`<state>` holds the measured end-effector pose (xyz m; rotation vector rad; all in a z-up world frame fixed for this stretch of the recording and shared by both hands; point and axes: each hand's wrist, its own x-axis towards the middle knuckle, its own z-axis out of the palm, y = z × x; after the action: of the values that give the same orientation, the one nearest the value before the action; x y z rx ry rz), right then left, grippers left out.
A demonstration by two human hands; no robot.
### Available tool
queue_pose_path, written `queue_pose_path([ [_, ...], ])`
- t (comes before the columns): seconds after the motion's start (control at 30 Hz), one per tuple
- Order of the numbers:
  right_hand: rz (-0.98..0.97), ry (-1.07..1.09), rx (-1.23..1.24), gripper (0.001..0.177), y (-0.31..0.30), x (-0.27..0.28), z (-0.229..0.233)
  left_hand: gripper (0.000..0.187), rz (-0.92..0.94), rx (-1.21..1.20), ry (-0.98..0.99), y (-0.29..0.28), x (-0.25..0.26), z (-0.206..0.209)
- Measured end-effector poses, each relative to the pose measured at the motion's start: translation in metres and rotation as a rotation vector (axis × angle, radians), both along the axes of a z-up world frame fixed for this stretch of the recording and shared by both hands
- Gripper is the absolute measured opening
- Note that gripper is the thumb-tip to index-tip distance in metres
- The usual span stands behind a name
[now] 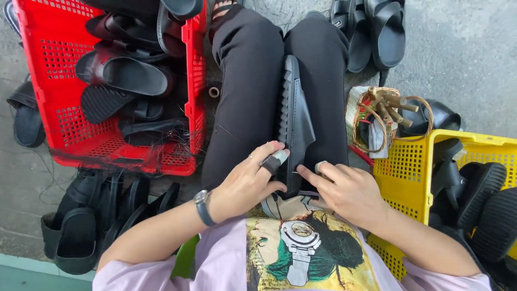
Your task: Hand-sewing the sole of a black sandal using a needle and thread while sitting on the floor.
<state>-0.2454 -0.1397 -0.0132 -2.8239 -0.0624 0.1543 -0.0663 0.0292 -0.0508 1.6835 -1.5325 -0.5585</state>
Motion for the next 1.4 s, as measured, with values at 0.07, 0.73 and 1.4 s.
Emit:
queue_pose_path([
  [0.07, 0.052, 0.026, -0.024, 0.055, 0.004, -0.001, -0.009, 0.061, 0.016, -0.03, 0.038, -0.004, -0.003, -0.01],
  [0.73, -0.081, 0.075, 0.043, 0.046, -0.001, -0.001, 0.008, 0.02, 0.24, 0.378, 0.903, -0.001, -0.01, 0.002],
  [1.4, -0.787, 0.584, -0.394, 0.022, -0.063, -0.074, 0.022, 0.066, 0.024, 0.13, -0.129, 0.007, -0.007, 0.008],
])
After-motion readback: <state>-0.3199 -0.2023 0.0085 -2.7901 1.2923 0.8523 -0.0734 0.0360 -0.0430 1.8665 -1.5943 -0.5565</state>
